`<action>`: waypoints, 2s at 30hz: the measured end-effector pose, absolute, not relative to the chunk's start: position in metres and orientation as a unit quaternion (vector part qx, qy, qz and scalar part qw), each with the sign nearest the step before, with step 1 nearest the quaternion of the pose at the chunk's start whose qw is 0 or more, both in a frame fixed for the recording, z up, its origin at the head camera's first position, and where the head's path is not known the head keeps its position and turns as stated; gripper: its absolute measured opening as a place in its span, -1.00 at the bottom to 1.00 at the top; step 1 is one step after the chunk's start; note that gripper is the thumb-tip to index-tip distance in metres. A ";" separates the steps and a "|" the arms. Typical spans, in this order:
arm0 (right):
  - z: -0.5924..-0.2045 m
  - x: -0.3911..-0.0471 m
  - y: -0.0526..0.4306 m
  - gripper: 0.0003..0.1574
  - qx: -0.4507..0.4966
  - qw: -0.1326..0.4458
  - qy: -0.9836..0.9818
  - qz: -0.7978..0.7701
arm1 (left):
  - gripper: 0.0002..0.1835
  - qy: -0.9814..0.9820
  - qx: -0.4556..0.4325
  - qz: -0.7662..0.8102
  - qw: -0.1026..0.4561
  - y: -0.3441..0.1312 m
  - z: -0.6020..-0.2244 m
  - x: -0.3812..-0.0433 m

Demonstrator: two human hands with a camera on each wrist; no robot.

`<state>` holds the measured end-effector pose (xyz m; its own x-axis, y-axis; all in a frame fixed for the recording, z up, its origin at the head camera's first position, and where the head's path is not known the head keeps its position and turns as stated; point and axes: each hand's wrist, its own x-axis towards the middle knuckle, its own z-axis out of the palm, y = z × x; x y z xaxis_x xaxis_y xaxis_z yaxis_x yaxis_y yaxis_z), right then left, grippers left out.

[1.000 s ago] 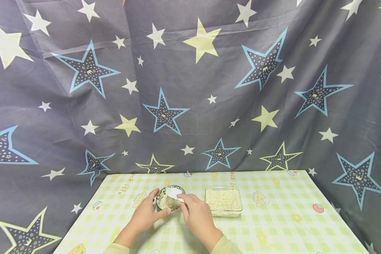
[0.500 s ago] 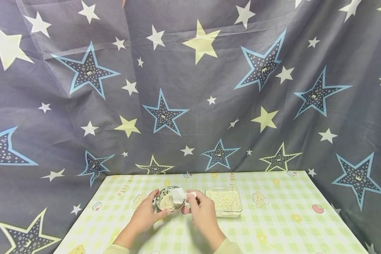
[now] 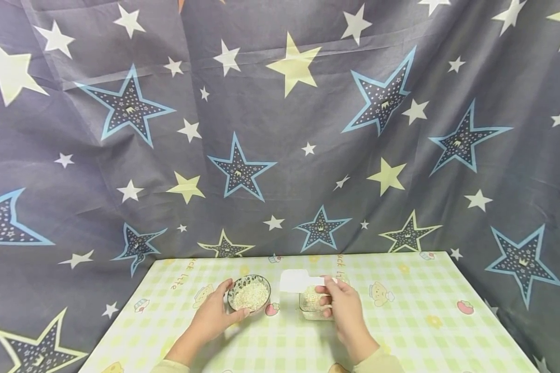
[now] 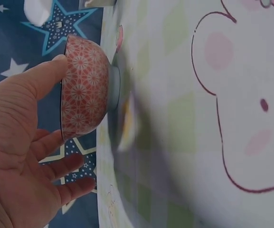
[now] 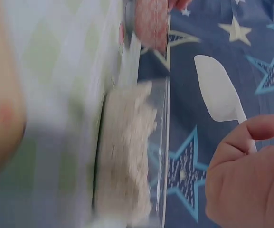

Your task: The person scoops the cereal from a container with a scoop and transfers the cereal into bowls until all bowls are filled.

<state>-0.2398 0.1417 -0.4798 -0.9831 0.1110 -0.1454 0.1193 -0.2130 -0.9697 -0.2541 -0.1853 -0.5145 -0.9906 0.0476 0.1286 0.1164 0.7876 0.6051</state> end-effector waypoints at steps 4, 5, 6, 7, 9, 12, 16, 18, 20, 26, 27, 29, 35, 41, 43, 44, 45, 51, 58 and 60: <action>-0.483 -0.238 0.173 -0.54 0.108 0.004 0.634 -0.766 | 0.13 -0.946 -0.048 -0.317 0.058 -0.183 -0.513 -0.251; -0.484 -0.238 0.181 -0.53 0.111 0.004 0.638 -0.762 | 0.12 -0.946 -0.052 -0.315 0.063 -0.181 -0.512 -0.251; -0.485 -0.237 0.189 -0.52 0.114 0.006 0.641 -0.759 | 0.11 -0.945 -0.057 -0.314 0.070 -0.179 -0.511 -0.250; -0.485 -0.235 0.196 -0.51 0.120 0.007 0.644 -0.756 | 0.11 -0.945 -0.063 -0.313 0.078 -0.177 -0.511 -0.250; -0.487 -0.233 0.210 -0.49 0.127 0.008 0.652 -0.747 | 0.09 -0.942 -0.075 -0.313 0.094 -0.172 -0.509 -0.249; -0.488 -0.231 0.226 -0.50 0.138 0.012 0.667 -0.732 | 0.05 -0.938 -0.099 -0.311 0.112 -0.162 -0.507 -0.249; -0.489 -0.231 0.240 -0.47 0.144 0.014 0.684 -0.715 | 0.05 -0.933 -0.128 -0.319 0.107 -0.146 -0.505 -0.247; -0.490 -0.231 0.244 -0.43 0.144 0.013 0.689 -0.710 | 0.02 -0.928 -0.141 -0.329 0.101 -0.135 -0.504 -0.246; -0.490 -0.231 0.247 -0.40 0.143 0.013 0.692 -0.707 | -0.02 -0.923 -0.152 -0.341 0.091 -0.124 -0.502 -0.245; -0.491 -0.231 0.248 -0.38 0.141 0.007 0.706 -0.694 | -0.06 -0.923 -0.178 -0.334 0.077 -0.093 -0.506 -0.244; -0.491 -0.232 0.248 -0.38 0.141 0.006 0.708 -0.692 | -0.07 -0.925 -0.180 -0.327 0.075 -0.089 -0.509 -0.244; -0.491 -0.233 0.247 -0.38 0.142 0.002 0.713 -0.687 | -0.08 -0.928 -0.185 -0.315 0.076 -0.080 -0.513 -0.244; -0.488 -0.235 0.242 -0.35 0.128 -0.032 0.752 -0.645 | -0.09 -0.931 -0.190 -0.302 0.071 -0.060 -0.519 -0.246; -0.486 -0.235 0.234 -0.42 0.082 -0.101 0.828 -0.545 | -0.09 -0.928 -0.175 -0.326 0.034 -0.049 -0.523 -0.252; -0.486 -0.233 0.231 -0.45 0.058 -0.133 0.850 -0.506 | -0.09 -0.926 -0.170 -0.336 0.021 -0.045 -0.526 -0.254; -0.485 -0.232 0.229 -0.48 0.046 -0.153 0.859 -0.487 | -0.08 -0.926 -0.167 -0.337 0.017 -0.044 -0.527 -0.255; -0.485 -0.232 0.228 -0.51 0.032 -0.172 0.865 -0.470 | -0.08 -0.926 -0.167 -0.339 0.016 -0.043 -0.528 -0.256; -0.485 -0.232 0.219 -0.68 -0.046 -0.279 0.889 -0.360 | -0.09 -0.927 -0.154 -0.340 0.022 -0.039 -0.528 -0.258; -0.490 -0.235 0.216 -0.74 -0.063 -0.301 0.896 -0.321 | -0.16 -0.928 -0.141 -0.344 0.015 -0.038 -0.523 -0.258; -0.492 -0.235 0.215 -0.75 -0.067 -0.296 0.898 -0.319 | -0.16 -0.929 -0.140 -0.343 0.016 -0.037 -0.522 -0.259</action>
<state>-0.2354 0.2154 -0.4918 -0.8152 0.0681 0.5752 -0.3100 0.7876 -0.5326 -0.2589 -0.0372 -0.5219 -0.9606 0.2485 0.1247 0.2699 0.7260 0.6326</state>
